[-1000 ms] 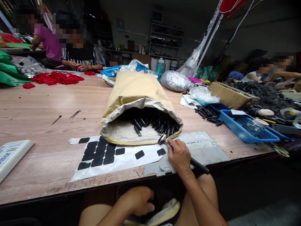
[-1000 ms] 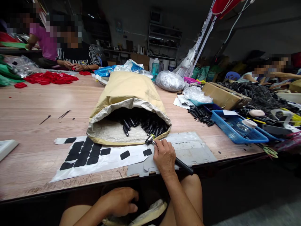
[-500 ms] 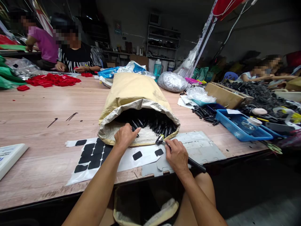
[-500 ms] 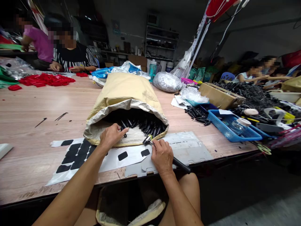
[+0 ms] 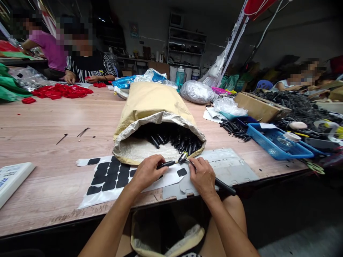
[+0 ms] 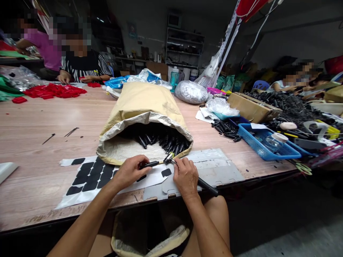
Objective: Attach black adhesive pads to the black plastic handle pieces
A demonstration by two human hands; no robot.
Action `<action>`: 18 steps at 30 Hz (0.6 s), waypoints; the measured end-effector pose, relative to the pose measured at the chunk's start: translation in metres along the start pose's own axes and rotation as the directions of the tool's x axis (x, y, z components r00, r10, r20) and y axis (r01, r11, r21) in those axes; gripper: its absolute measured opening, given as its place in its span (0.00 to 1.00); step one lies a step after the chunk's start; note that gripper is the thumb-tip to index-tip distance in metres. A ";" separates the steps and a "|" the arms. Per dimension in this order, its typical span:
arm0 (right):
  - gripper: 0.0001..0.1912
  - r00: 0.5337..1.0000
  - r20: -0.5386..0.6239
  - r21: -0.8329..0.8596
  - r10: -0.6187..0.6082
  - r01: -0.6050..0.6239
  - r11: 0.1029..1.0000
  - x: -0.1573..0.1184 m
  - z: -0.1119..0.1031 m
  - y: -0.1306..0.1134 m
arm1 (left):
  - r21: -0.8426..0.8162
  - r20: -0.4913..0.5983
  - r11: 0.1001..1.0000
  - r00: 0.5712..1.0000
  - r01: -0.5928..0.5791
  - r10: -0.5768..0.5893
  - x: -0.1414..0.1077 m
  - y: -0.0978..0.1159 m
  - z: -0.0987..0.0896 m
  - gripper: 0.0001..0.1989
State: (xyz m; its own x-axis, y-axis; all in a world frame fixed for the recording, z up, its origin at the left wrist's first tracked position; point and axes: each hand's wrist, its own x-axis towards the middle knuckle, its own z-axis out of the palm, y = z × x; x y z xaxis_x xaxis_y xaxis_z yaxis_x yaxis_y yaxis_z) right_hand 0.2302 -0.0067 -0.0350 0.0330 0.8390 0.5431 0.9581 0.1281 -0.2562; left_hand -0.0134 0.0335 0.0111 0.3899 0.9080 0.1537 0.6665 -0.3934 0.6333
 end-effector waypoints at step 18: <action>0.16 0.997 -0.028 0.394 -0.073 0.078 0.916 -0.003 -0.025 -0.029 | -0.160 -0.044 0.985 0.998 -0.058 0.051 -0.009 -0.014 0.021 0.07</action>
State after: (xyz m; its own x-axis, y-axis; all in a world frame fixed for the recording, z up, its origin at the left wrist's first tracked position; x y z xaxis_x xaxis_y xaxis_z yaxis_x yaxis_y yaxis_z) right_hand 0.2099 -0.0262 -0.0092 -0.0291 0.8125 0.5823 0.7680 0.3911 -0.5072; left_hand -0.0126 0.0279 -0.0147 0.3951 0.8921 0.2193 0.5329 -0.4170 0.7363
